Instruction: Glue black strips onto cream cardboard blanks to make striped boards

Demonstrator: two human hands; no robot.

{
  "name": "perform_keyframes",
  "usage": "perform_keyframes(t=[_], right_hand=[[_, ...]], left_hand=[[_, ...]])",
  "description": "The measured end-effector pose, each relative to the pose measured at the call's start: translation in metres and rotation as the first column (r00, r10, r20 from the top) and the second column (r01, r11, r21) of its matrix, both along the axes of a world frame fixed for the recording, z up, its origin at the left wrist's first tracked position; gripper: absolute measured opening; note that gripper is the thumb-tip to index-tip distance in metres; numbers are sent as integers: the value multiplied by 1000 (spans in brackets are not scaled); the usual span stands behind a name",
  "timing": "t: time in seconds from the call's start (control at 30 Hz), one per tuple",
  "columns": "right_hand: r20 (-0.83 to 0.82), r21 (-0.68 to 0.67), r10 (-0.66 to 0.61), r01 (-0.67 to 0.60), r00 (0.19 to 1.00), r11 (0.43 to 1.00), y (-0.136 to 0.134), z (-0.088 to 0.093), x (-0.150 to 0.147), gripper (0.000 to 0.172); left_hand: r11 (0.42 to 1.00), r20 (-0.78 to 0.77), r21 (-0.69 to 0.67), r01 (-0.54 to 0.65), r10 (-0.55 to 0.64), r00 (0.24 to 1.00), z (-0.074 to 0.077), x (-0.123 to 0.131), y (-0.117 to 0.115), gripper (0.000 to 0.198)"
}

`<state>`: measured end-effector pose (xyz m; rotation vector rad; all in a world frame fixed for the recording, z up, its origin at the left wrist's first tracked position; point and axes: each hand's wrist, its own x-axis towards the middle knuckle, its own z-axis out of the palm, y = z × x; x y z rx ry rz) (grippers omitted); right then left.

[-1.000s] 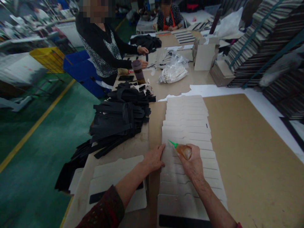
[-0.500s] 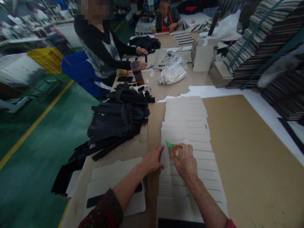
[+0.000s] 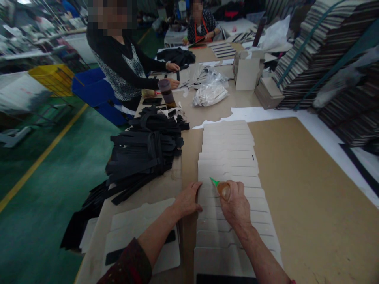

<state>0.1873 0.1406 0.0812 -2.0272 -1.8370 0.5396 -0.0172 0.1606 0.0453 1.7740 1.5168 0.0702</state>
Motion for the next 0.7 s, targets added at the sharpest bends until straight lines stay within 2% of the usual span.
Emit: perform_keyframes(t=[0.17,0.3,0.43,0.57,0.7], right_hand=[[-1,-11,28,-28,1000,1000,2,-1,5,34],[66,-1,-33,33,997,999,-5,-2,22,32],[98,13,-64,63,993,998,-7,-3,24,32],[101,7,-25,24,995,1000,-3,1,24,34],[152,5,-84,84,985,996,-3,6,33,30]], left_hand=[[1000,-3,-6,-4,4,1000,1,1,2,101],[1000,6,-9,-12,12,1000,1,1,1,98],[1000,17,-5,-20,21,1000,0,0,1,98],[1000,30,2,-19,19,999,-3,0,1,98],[1000,44,8,-7,7,999,-5,-1,3,98]])
